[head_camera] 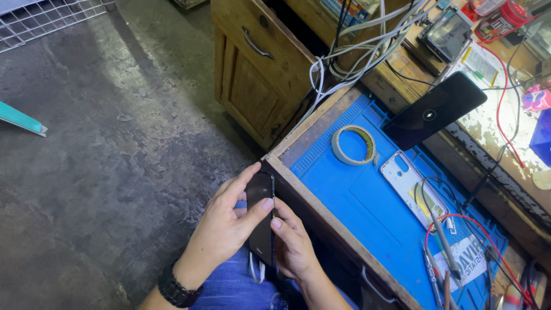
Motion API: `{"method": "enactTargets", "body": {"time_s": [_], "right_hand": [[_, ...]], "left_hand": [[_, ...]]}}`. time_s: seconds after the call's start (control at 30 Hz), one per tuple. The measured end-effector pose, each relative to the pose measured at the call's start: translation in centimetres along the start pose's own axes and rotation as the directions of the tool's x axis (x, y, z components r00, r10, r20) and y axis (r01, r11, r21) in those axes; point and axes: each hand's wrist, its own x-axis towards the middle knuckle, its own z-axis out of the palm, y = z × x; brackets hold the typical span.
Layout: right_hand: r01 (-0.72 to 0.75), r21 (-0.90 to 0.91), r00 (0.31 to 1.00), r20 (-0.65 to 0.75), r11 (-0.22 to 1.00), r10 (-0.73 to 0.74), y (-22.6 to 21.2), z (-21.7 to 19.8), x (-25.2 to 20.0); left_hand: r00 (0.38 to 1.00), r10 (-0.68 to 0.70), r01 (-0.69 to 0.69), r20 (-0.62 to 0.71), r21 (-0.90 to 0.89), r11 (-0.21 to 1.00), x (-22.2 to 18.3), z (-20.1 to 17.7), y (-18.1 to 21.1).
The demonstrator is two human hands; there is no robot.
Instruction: The person reassembles a mobile phone by placing the camera module into the chassis, connecting ribbon cables by hand, and using a driver to tighten a screw. They then press the rear cover onto the phone and connect a charging cable to check for power.
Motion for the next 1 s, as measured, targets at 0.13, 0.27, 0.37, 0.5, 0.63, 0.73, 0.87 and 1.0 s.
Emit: {"method": "enactTargets", "body": {"time_s": [0.13,0.27,0.37,0.5,0.63,0.73,0.87,1.0], "right_hand": [[0.014,-0.033,1.0,-0.014,0.999,-0.014,0.3,0.1,0.0],[0.007,-0.025,0.999,-0.039,1.0,-0.008,0.5,0.0,0.2],[-0.018,0.005,0.999,-0.045,1.0,0.018,0.4,0.0,0.1],[-0.03,0.057,0.999,-0.029,0.998,0.032,0.2,-0.1,0.0],[-0.019,0.068,0.999,-0.025,0.998,0.021,0.1,-0.3,0.3],[-0.018,0.034,0.999,-0.041,0.999,0.019,0.1,-0.3,0.7],[-0.014,0.033,0.999,-0.04,0.999,0.015,0.4,0.0,0.5],[0.024,-0.022,1.0,0.01,0.999,-0.023,-0.2,-0.3,0.2]], "left_hand": [[0.996,-0.007,0.013,-0.089,0.066,0.998,0.1,0.4,0.5],[0.985,0.076,-0.048,-0.154,0.173,0.984,0.3,0.8,0.5],[0.983,0.078,-0.046,-0.166,0.19,0.981,0.4,1.0,0.3],[0.989,0.044,-0.015,-0.14,0.205,0.979,0.5,1.0,0.0],[0.998,0.032,-0.025,-0.051,0.126,0.992,0.7,0.7,-0.5],[0.999,-0.003,0.004,-0.034,0.035,0.999,0.9,0.8,-1.0],[0.991,-0.132,0.125,-0.029,-0.17,0.978,1.1,1.1,-2.2],[0.999,0.006,-0.022,-0.045,-0.376,0.926,1.5,0.8,-4.2]]}}
